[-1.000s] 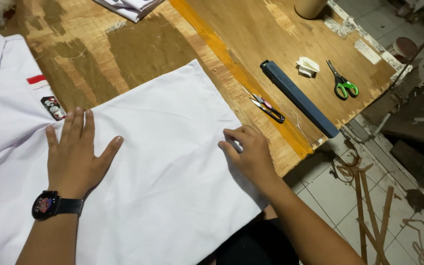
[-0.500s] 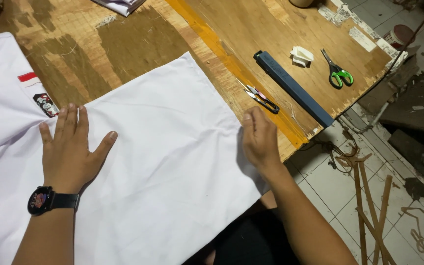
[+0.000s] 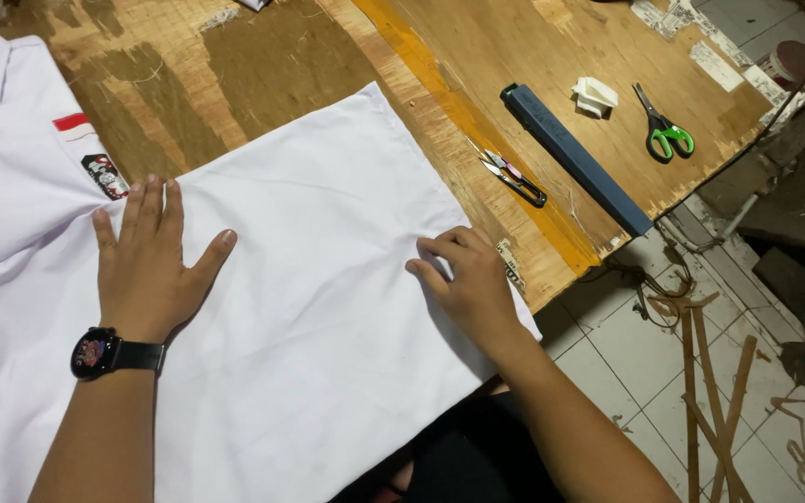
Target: Folding white uniform shirts and trimming loose threads using a small hand tool at a garment factory workstation.
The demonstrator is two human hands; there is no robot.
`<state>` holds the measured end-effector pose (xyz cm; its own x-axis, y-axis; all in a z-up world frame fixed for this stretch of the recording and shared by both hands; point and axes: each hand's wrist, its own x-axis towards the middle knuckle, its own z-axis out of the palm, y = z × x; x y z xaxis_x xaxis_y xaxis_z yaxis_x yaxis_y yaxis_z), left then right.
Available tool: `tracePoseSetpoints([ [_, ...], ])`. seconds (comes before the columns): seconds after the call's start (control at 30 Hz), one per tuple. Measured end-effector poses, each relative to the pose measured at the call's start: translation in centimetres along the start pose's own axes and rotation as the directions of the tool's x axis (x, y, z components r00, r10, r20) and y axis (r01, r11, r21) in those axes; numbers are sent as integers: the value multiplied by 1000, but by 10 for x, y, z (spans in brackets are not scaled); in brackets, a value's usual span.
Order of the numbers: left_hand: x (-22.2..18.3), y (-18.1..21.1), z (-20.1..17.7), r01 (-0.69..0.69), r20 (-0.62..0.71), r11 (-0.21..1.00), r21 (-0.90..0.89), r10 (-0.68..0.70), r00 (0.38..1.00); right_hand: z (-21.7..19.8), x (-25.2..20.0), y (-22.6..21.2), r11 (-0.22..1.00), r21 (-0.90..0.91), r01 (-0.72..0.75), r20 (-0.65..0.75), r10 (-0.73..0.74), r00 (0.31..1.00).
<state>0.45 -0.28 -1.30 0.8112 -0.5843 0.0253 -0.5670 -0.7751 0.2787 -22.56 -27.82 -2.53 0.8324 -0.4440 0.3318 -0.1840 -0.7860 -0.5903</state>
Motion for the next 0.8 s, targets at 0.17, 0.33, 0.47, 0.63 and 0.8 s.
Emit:
tracePoseSetpoints([
  [0.17, -3, -1, 0, -4, -8, 1000, -1, 4, 1000, 11, 2, 3, 983, -79, 164, -13, -165, 986],
  [0.33, -1, 1, -2, 11, 14, 1000, -21, -10, 1000, 3, 3, 14, 990, -94, 109, 6, -109, 994],
  [0.47, -1, -3, 2, -27, -26, 1000, 4, 27, 999, -19, 0, 55, 985, -70, -156, -112, 148, 983],
  [0.63, 0, -4, 2, -18, -15, 1000, 4, 18, 1000, -77, 0, 32, 932, -78, -355, -333, 311, 890],
  [0.8, 0, -2, 1, -28, -17, 1000, -9, 27, 999, -68, -24, -1, 995, 0, -105, -55, 104, 993],
])
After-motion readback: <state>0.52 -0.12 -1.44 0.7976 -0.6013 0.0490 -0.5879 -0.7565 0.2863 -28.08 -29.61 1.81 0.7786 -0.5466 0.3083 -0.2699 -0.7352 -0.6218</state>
